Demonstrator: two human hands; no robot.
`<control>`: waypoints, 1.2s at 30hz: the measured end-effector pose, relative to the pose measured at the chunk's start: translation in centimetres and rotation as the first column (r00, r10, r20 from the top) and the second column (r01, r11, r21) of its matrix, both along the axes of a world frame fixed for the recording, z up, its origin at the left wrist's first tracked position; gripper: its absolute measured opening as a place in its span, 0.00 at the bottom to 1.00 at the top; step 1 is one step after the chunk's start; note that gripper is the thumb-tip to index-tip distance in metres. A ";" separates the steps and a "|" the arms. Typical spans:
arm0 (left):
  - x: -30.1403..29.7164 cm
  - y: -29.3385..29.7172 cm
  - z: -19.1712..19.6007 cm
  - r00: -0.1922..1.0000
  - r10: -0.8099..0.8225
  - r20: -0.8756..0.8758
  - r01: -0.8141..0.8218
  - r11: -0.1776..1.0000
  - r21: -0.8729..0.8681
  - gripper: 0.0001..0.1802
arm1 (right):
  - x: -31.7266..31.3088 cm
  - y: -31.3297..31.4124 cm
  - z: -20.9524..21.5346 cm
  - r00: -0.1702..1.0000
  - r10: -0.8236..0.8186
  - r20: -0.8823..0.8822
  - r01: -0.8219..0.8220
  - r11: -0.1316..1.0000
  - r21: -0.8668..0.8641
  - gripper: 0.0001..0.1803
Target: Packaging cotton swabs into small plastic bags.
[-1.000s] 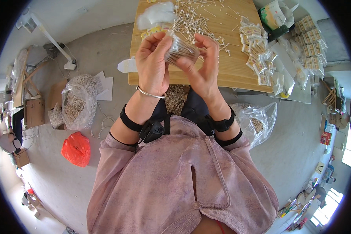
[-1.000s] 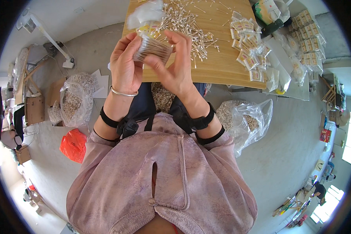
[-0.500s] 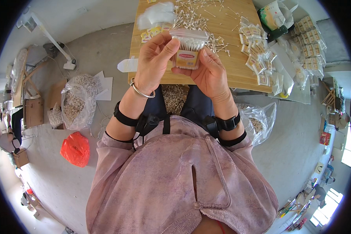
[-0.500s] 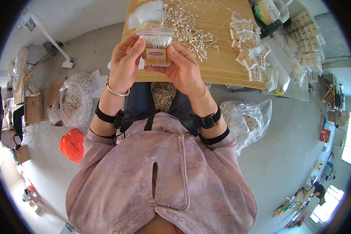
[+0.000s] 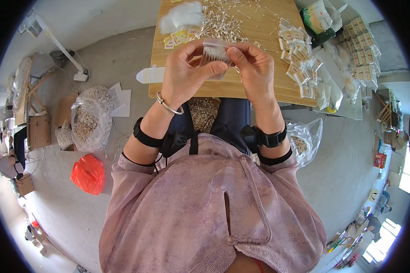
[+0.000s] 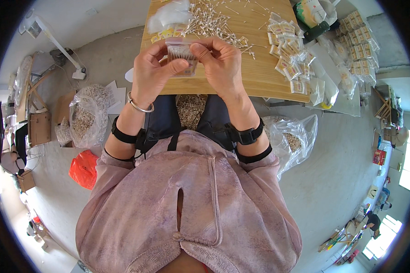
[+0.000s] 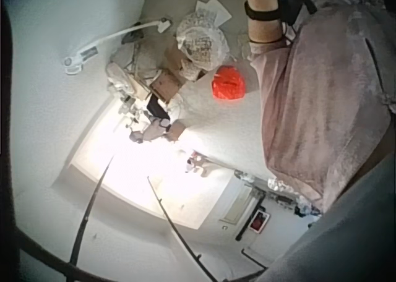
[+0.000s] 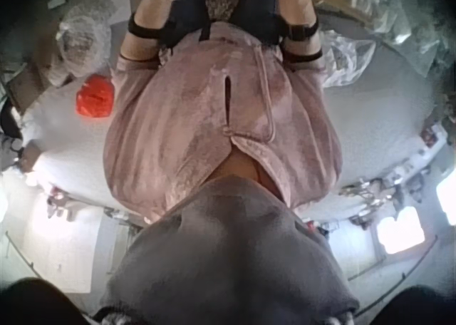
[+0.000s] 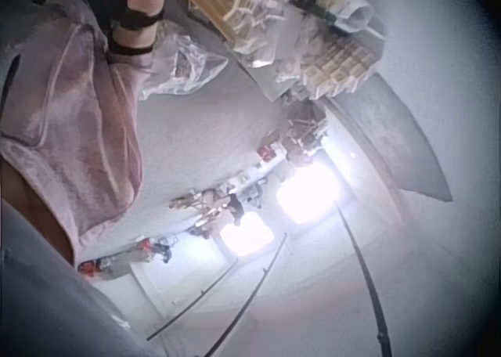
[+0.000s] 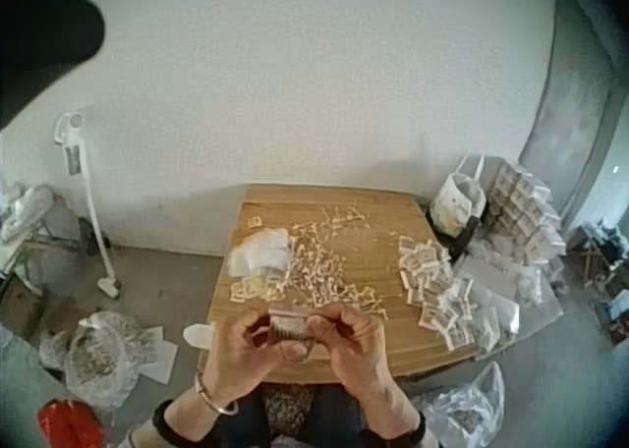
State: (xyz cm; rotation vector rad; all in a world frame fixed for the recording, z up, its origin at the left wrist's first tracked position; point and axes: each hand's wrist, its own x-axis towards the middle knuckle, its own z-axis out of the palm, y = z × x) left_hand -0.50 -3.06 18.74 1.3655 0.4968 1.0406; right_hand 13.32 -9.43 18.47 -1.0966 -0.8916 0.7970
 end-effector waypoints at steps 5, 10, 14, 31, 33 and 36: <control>0.0 0.2 -0.5 0.997 -0.075 -0.006 0.075 0.997 -0.017 0.16 | 0.4 0.0 -0.3 0.966 -0.049 0.254 0.043 0.999 0.032 0.05; -0.1 0.1 0.0 0.985 -0.138 0.103 0.149 0.982 -0.113 0.14 | 0.6 0.0 -0.1 0.941 -0.070 0.332 0.039 0.995 0.097 0.06; -0.6 1.1 -1.0 0.986 -0.133 -0.096 0.119 0.983 -0.137 0.12 | 0.8 -0.1 0.8 0.953 0.047 0.299 -0.043 0.999 -0.019 0.06; -0.4 -0.2 -0.1 0.941 0.300 -0.160 -0.072 0.635 0.769 0.33 | 1.5 1.3 -1.2 0.805 0.073 -0.589 -0.169 0.979 -0.110 0.06; -0.3 0.0 0.1 0.966 0.213 -0.144 -0.024 0.631 0.775 0.27 | 1.7 1.1 -1.5 0.773 0.192 -0.605 -0.272 0.962 -0.042 0.07; -0.2 0.3 -0.2 0.985 0.143 -0.102 -0.028 0.701 0.713 0.20 | 1.0 1.1 -1.4 0.787 0.134 -0.603 -0.233 0.968 -0.090 0.07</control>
